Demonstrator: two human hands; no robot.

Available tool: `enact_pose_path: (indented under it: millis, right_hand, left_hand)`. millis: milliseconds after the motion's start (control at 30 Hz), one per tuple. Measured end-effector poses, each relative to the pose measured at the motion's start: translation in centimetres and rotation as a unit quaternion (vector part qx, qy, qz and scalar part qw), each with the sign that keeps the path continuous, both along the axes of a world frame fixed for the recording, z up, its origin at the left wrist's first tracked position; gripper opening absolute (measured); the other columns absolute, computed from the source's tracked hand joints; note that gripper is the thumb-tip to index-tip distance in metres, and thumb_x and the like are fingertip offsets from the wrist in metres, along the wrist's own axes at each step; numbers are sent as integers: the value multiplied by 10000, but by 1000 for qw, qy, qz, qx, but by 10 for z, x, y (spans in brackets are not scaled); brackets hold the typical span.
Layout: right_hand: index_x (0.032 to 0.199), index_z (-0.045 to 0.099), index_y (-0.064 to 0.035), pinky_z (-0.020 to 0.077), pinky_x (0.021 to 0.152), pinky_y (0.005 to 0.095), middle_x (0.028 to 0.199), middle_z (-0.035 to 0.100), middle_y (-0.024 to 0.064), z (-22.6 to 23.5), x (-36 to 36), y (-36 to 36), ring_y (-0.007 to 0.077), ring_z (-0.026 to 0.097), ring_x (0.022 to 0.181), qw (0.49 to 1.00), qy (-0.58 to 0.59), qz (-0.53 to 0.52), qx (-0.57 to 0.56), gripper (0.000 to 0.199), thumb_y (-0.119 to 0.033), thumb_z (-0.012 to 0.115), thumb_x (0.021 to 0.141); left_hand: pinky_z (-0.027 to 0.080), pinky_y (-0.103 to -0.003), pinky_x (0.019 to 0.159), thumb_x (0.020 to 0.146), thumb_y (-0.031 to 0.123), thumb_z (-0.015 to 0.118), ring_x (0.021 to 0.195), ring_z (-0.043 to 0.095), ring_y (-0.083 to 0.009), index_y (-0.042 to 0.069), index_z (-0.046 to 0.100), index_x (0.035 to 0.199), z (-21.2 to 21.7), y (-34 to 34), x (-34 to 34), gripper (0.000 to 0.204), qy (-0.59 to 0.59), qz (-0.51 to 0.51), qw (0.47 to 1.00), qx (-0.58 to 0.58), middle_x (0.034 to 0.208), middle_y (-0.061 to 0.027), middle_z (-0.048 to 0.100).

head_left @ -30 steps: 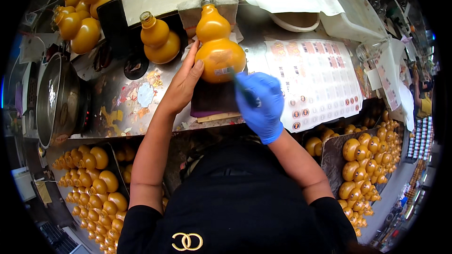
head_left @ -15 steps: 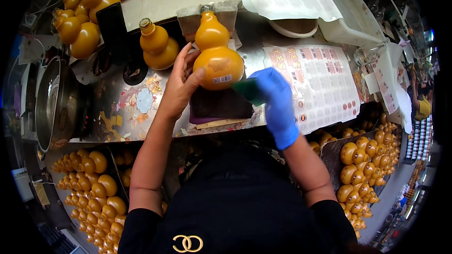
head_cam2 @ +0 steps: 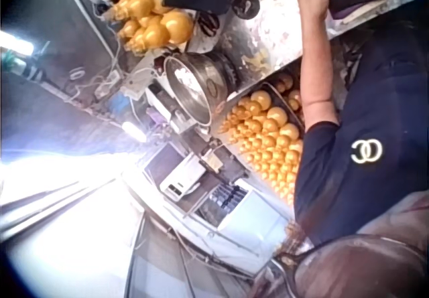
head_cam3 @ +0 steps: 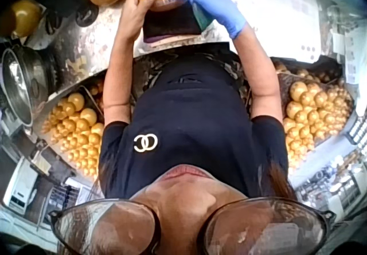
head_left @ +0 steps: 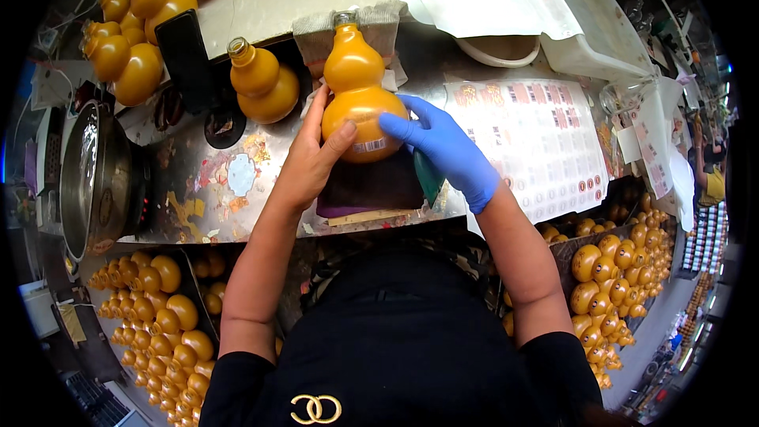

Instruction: The person applies decorative stickers to the surface of yellow gourd-shaped bottles. They peel stickers from a sheet, position them on the bottle, and smooth them down with a green cloth. The person handles multiple bottles, moving them between a work surface and a nearby tray.

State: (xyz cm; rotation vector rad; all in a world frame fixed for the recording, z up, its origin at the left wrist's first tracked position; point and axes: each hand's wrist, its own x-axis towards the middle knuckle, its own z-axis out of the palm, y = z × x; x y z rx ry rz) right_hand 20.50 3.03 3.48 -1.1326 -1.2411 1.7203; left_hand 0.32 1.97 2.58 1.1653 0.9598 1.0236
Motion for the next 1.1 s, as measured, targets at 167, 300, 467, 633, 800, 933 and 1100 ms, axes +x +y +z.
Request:
enact_pose_path:
  millis: [167,300,467,633,800,933,1100]
  right_hand:
    - [1300,503,76,472,909,290,1157,627,160,3,4,7,188,612,1029,995,-102,-1,-7,763,-516,669,848]
    - [1200,590,69,486,855,305,1034,664,167,10,1,21,198,632,929,976,-208,44,42,774,-612,616,834]
    - [1122,644,48,489,813,318,960,680,174,-3,6,33,219,645,880,970,-233,66,31,774,-667,562,836]
    - [1147,630,45,490,839,325,1008,670,200,0,5,23,254,654,918,978,-200,12,60,758,-651,553,854]
    - [1266,540,42,483,916,358,1123,648,224,15,-1,13,291,637,1061,951,-295,47,75,852,-676,592,809]
    - [1265,529,60,478,921,371,1161,624,246,11,4,19,319,625,1080,962,-261,59,47,884,-688,593,798]
    - [1270,524,66,471,916,368,1164,616,253,8,5,22,325,623,1070,960,-268,74,34,903,-710,554,809]
  left_hand:
    - [303,-336,1097,889,299,661,1320,388,-225,-18,209,1477,1,7,-3,807,-42,21,998,-43,1427,-166,389]
    - [311,-340,1092,877,280,677,1311,396,-227,-16,206,1475,1,8,6,817,-15,33,999,-27,1412,-167,392]
    - [292,-337,1102,902,292,643,1324,379,-232,-15,191,1481,3,8,8,796,-34,41,998,-43,1415,-171,380]
    - [267,-339,1116,921,328,611,1328,374,-233,-17,189,1484,2,9,5,784,-70,42,995,-61,1415,-177,378]
    - [263,-338,1118,917,333,619,1327,375,-234,-23,193,1482,3,5,9,792,-34,51,997,-39,1419,-172,377]
    - [282,-334,1108,904,309,645,1319,385,-229,-24,196,1480,3,7,13,803,-43,55,997,-36,1418,-165,382]
    - [293,-332,1102,904,279,647,1314,393,-226,-19,202,1480,6,7,10,787,-65,49,995,-50,1417,-160,386]
